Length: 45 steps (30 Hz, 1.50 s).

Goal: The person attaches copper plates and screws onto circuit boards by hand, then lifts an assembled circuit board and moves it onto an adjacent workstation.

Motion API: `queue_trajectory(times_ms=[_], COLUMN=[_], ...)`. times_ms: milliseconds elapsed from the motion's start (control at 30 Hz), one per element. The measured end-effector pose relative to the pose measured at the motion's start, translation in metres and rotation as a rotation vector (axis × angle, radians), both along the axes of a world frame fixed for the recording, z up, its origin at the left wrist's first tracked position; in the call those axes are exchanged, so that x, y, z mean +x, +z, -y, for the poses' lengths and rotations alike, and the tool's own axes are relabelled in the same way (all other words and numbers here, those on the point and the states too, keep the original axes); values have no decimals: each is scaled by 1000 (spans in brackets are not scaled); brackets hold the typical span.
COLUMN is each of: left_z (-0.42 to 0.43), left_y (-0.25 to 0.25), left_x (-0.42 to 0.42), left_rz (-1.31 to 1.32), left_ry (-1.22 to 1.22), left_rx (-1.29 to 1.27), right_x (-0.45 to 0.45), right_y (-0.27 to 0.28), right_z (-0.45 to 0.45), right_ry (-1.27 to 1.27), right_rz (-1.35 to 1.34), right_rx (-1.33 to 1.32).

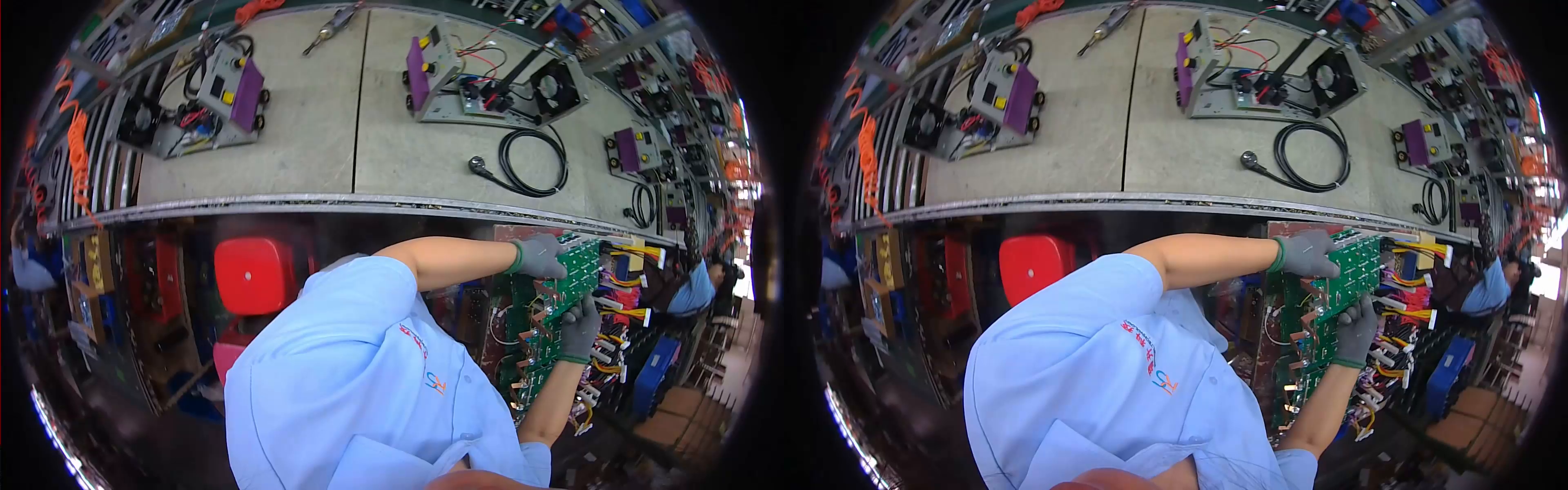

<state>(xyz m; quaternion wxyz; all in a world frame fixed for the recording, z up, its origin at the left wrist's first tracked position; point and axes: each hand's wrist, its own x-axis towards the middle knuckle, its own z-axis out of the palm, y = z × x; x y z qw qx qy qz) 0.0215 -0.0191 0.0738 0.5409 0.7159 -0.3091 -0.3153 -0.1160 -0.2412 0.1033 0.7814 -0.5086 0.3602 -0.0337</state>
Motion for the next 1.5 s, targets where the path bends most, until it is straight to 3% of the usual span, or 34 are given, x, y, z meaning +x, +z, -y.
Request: queue_trajectory(times_ms=[33, 100, 167, 233, 333, 500, 567, 633, 700, 833, 900, 1033, 1100, 1233, 1300, 1367, 1500], left_z=[-7, -29, -60, -105, -170, -279, -313, -336, -353, -388, -410, -467, -505, -558, -597, -625, -652], left_y=[8, 21, 37, 50, 58, 74, 67, 63, 47, 48, 48, 36, 29, 34, 13, -3, -9], left_x=[0, -4, -12, -13, -36, -109, -145, -186, -224, -278, -291, -303, -300, -262, -251, -237, -215], left_rz=[-44, -29, 194, 145, 211, 63, -49, 49, -57, -147, -135, -130, -154, -311, -280, -262, -299], left_ry=[-22, 21, 169, 130, 373, 765, 898, 1144, 1385, 1641, 1743, 1859, 1827, 1776, 1767, 1752, 1682], left_rx=[-28, -75, -258, -276, -337, -106, -168, -101, -264, -322, -344, -273, -159, -394, -228, -305, -353], right_x=[2, 10, 17, 29, 52, 90, 103, 104, 103, 90, 83, 82, 87, 107, 115, 125, 146], right_y=[6, 29, 59, 88, 110, 89, 64, 58, 40, 27, 16, 0, -16, -34, -42, -45, -63], right_z=[-4, -24, -48, -79, -136, -250, -294, -347, -394, -486, -529, -592, -623, -674, -697, -716, -742], right_ry=[22, 12, 118, 218, 493, 889, 1080, 1301, 1434, 1740, 1771, 1806, 1805, 1761, 1649, 1649, 1601], right_rz=[66, 72, 115, 162, 183, 152, 191, 129, 147, 208, 199, 224, 239, 305, 344, 209, 258], right_rx=[139, 58, -208, -294, -462, -368, -224, -294, -215, -78, -183, -81, -62, -99, -4, -54, -86])
